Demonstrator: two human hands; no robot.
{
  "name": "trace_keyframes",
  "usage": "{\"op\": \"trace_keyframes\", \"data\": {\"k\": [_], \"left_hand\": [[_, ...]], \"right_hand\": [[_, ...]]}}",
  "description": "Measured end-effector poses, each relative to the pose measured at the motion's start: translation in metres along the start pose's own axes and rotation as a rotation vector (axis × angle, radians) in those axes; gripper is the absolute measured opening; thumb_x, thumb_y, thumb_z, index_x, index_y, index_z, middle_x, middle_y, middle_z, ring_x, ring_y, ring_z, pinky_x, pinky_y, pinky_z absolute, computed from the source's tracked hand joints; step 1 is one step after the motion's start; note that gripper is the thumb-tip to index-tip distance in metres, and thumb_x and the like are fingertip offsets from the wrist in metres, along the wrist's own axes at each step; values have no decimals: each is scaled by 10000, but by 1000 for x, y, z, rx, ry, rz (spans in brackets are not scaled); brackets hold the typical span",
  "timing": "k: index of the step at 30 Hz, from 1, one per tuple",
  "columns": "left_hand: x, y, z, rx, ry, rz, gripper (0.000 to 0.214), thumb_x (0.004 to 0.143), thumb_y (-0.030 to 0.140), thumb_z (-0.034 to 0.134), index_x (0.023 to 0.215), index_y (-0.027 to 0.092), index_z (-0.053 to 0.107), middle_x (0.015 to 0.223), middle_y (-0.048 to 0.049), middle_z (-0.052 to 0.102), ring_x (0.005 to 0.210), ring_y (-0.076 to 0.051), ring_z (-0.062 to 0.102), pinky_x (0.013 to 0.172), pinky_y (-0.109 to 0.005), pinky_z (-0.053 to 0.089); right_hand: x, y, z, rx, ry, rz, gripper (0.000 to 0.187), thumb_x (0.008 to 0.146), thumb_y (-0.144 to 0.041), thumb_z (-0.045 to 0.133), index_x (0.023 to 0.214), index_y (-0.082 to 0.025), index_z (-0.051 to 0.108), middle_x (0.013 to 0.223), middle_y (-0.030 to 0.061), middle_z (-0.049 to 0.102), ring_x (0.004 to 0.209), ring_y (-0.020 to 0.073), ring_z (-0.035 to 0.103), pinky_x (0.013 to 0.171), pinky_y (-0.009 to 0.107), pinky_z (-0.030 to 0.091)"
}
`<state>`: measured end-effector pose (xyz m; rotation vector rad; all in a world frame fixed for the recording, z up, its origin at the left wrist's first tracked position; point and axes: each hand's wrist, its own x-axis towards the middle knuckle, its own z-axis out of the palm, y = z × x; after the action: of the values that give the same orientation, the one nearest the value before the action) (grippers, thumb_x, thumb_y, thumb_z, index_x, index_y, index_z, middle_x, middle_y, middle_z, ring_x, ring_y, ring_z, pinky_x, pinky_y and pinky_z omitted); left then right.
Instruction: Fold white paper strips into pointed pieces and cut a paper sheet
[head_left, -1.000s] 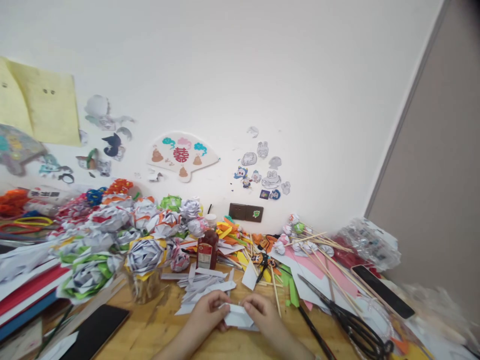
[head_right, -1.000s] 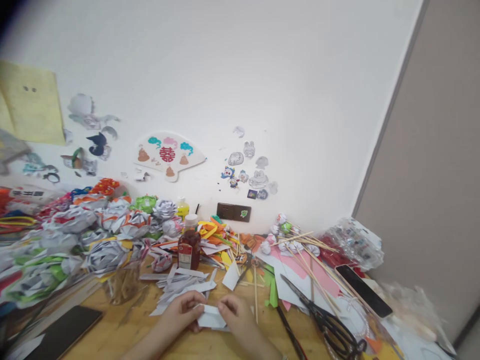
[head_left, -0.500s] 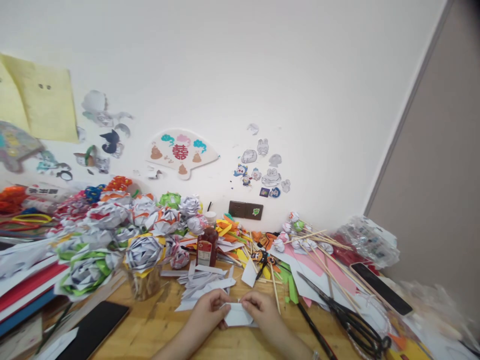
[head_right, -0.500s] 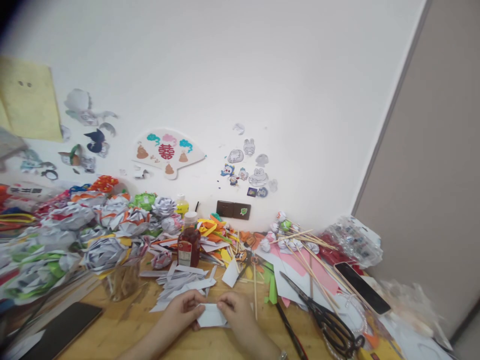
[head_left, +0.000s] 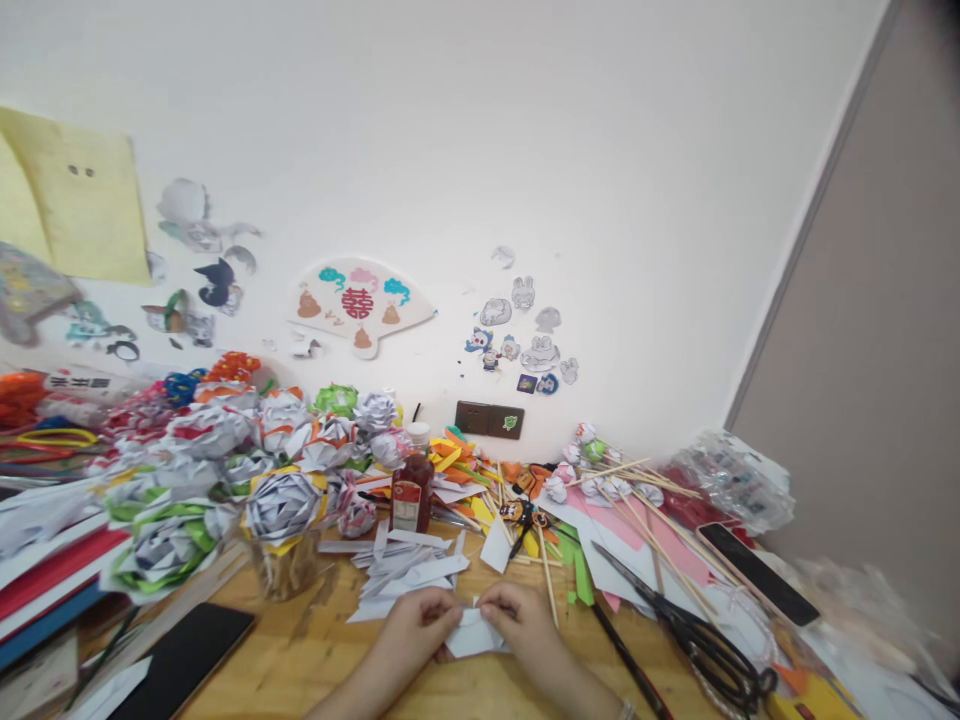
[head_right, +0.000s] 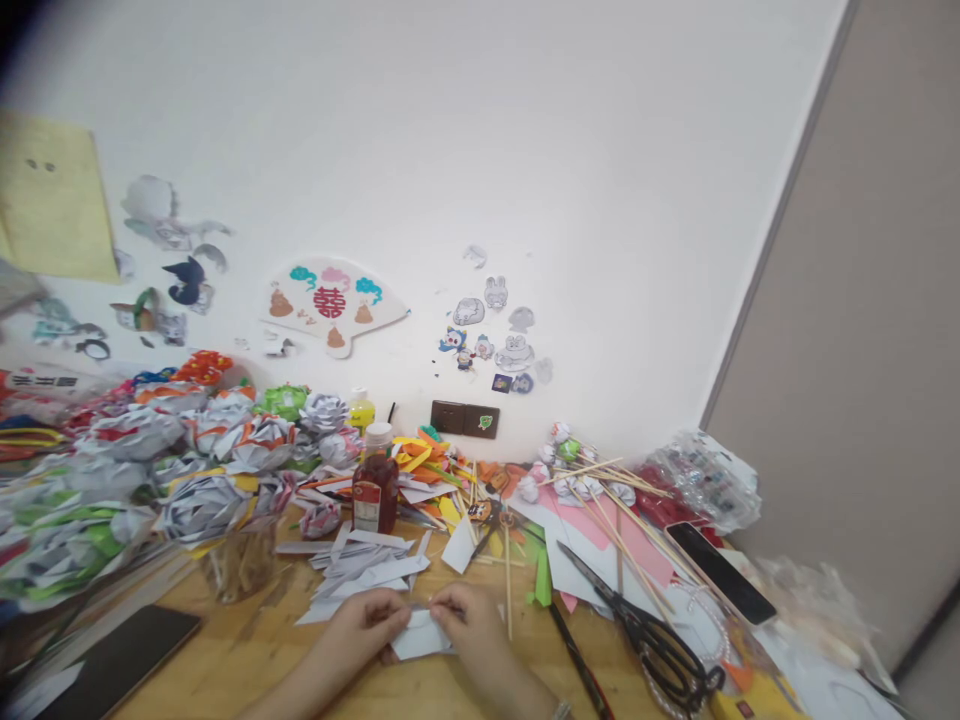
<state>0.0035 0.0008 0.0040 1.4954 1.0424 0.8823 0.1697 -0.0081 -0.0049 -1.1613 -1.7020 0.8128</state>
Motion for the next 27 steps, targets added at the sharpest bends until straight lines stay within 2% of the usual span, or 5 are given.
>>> {"op": "trace_keyframes", "data": {"k": [10,16,21,27], "left_hand": [[-2,-1,2,116,24,29,307,625,476,500,537,187,450,423,56,455,379,-120,474,417,-224,342],[-4,-2,4,182,38,74,239,667,411,458,550,207,410,478,62,415,418,-120,446,432,-221,337],[-8,3,5,276,25,161,211,673,347,507,535,190,473,561,21,497,591,-156,469,559,-227,334],[-6,1,0,314,67,144,226,686,349,475,518,201,448,508,42,434,536,-145,415,526,-222,297]], "right_hand": [[2,4,0,1,1,6,139,722,-241,540,693,-161,650,676,37,641,664,180,565,607,268,412],[-1,-3,0,4,-25,-22,150,733,-260,538,702,-165,650,680,33,634,662,175,560,607,262,406],[-2,-4,2,156,-94,10,95,699,-231,578,742,-181,647,710,19,627,672,164,558,613,254,403],[2,5,3,255,-26,101,139,652,-279,626,728,-163,611,567,-36,523,525,114,472,500,215,330]]}}
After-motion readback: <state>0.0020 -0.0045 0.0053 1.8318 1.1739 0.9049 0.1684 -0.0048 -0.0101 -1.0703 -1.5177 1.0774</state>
